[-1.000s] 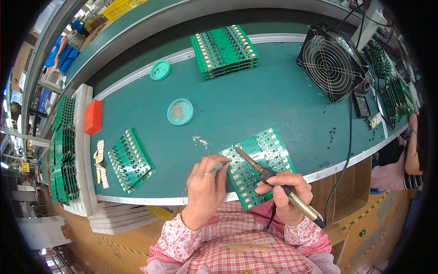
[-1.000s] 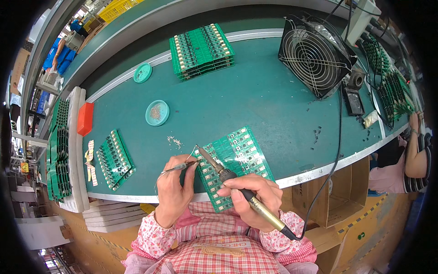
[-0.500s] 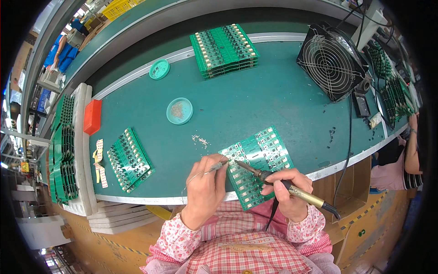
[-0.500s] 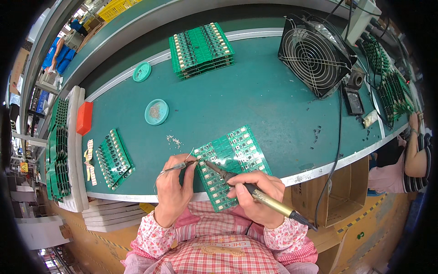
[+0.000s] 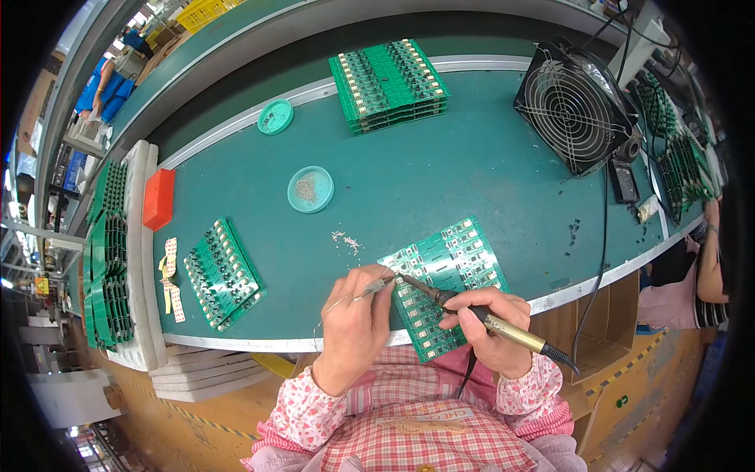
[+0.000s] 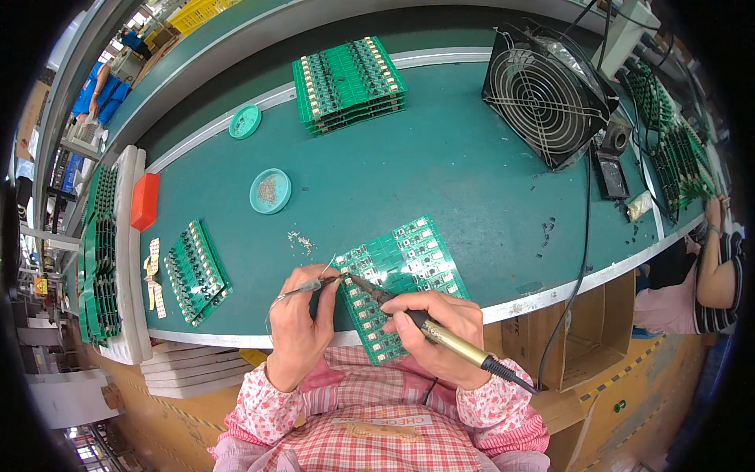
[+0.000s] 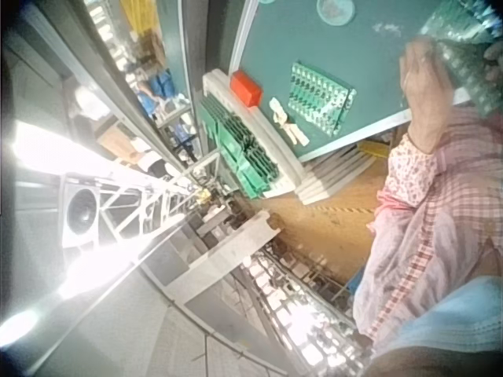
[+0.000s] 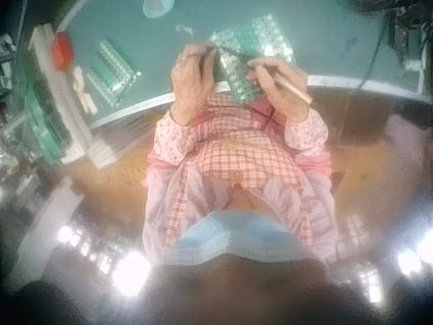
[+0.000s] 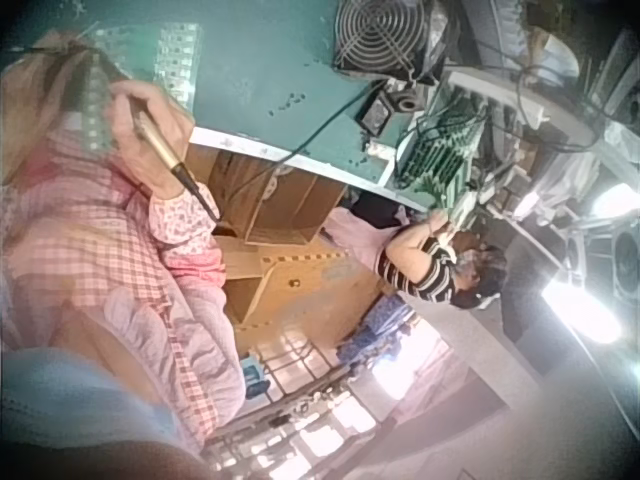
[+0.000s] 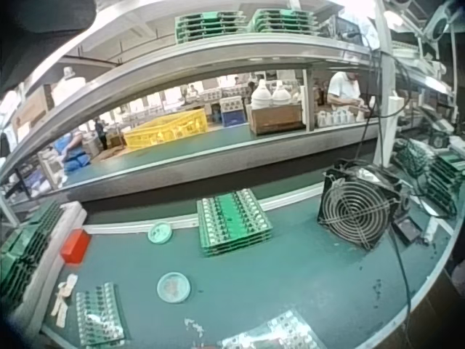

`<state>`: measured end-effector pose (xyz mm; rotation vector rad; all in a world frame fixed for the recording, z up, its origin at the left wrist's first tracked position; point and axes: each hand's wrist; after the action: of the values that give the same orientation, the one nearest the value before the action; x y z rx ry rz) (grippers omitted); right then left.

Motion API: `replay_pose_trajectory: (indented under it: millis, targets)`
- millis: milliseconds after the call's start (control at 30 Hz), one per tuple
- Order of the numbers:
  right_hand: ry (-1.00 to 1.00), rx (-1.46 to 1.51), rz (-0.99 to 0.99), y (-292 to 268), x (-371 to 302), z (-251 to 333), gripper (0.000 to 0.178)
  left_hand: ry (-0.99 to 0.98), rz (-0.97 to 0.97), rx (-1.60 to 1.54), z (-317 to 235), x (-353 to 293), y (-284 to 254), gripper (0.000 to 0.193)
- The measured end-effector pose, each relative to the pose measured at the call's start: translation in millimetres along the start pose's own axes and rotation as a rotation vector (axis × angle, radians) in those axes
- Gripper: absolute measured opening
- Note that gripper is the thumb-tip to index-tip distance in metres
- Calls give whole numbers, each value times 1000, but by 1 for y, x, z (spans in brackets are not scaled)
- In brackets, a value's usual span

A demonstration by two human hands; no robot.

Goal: The person solders components onto a circuit board using a soldering iron, solder wire, and tweezers.

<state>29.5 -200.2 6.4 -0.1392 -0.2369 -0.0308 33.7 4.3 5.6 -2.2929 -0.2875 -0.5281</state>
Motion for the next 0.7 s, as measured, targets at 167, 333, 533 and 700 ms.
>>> replay_pose_trajectory:
  millis: [167, 333, 533, 700]
  targets:
    - [-83, -51, 61, -4, 2, -2, 14, -2, 3, -8, 0, 1, 0, 16]
    - [28, 24, 0, -2, 1, -1, 11, -1, 6, -7, 0, 1, 0, 15]
    - [66, -11, 38, -2, 5, 6, 11, 6, -5, -18, 2, 0, 0, 16]
    - [-16, -46, 55, 0, 6, 8, 11, 5, -6, -22, 1, 0, 0, 16]
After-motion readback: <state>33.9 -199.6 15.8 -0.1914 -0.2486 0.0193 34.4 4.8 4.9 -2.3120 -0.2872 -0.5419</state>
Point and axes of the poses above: each hand's wrist, its own x-axis towards the middle knuckle, its own y-axis out of the palm, z = x × y, and after that the axes turned 10 degrees about -z, right-handed
